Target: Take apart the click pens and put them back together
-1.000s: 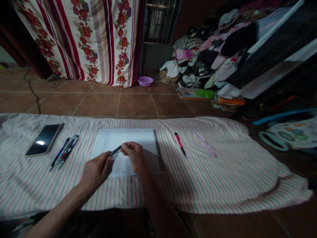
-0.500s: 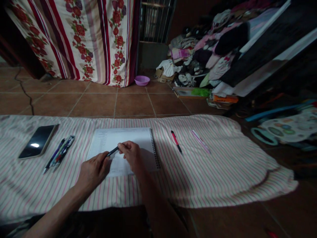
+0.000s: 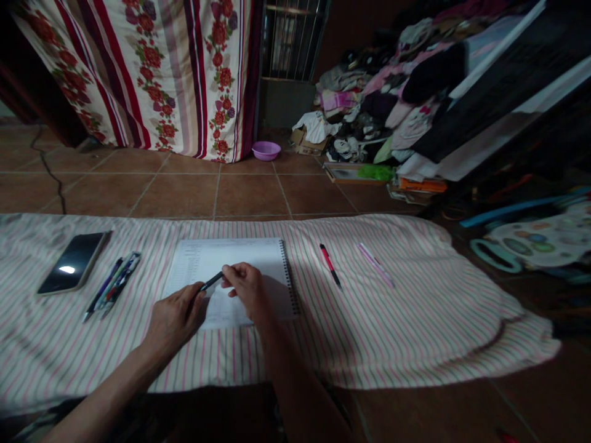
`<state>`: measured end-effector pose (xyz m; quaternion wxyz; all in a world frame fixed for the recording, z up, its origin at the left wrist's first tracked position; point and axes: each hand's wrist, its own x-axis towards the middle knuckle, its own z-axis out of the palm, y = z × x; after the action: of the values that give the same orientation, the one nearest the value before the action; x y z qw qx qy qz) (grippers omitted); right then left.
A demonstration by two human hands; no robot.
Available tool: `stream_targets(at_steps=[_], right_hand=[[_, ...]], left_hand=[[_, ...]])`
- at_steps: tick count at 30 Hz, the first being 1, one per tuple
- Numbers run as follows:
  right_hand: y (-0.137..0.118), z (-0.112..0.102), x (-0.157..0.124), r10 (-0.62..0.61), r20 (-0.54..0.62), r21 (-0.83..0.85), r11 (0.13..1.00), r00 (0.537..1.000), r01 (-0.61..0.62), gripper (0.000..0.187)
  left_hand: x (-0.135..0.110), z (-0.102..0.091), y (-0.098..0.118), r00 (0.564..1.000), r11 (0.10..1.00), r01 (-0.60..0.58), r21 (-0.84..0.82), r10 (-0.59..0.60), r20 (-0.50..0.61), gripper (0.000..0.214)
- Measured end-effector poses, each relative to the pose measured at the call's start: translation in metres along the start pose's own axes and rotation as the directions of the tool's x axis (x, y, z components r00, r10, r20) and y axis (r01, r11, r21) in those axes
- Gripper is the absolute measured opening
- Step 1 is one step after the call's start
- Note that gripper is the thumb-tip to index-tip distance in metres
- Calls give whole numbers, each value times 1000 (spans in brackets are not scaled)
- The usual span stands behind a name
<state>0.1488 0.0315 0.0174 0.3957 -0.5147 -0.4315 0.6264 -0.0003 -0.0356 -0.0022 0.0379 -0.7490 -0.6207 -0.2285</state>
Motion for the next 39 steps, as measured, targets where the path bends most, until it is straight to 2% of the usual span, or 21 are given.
stream_targets(at_steps=[4,11,19,24,27,35,39], right_hand=[[0,-1,1,-41,-29,-78,996,999,39,23],[-4,-3,-1,-49,5,-9,999,999,49,19],[-6,-2,-5,45,56,62,997,997,-48,29],[-1,-1,-1,-25,0,-41,999,1000,25,26],[0,-2,0,-58,0,-38,998,998,58,22],[-7,-2,-5,76,44,59,995,996,-78,24],[-4,-1,-4,17,-4,-40,999,1000,-17,29]], left_hand=[[-1,1,0,1000,1000,-12,-8,12,-2,27],[-2,0,-1,1000,1000,-16,-9,16,1,26],[-1,0,0,1000,1000,-5,-18,5,-19,26],[-2,1,0,999,1000,-21,1,21,-26,27],[-1,0,1,1000,1000,-21,9,22,-15,27],[0,-1,1,1000,1000,1,6,-1,5,28],[-2,1,0,1000,1000,-16,5,16,-11,27]])
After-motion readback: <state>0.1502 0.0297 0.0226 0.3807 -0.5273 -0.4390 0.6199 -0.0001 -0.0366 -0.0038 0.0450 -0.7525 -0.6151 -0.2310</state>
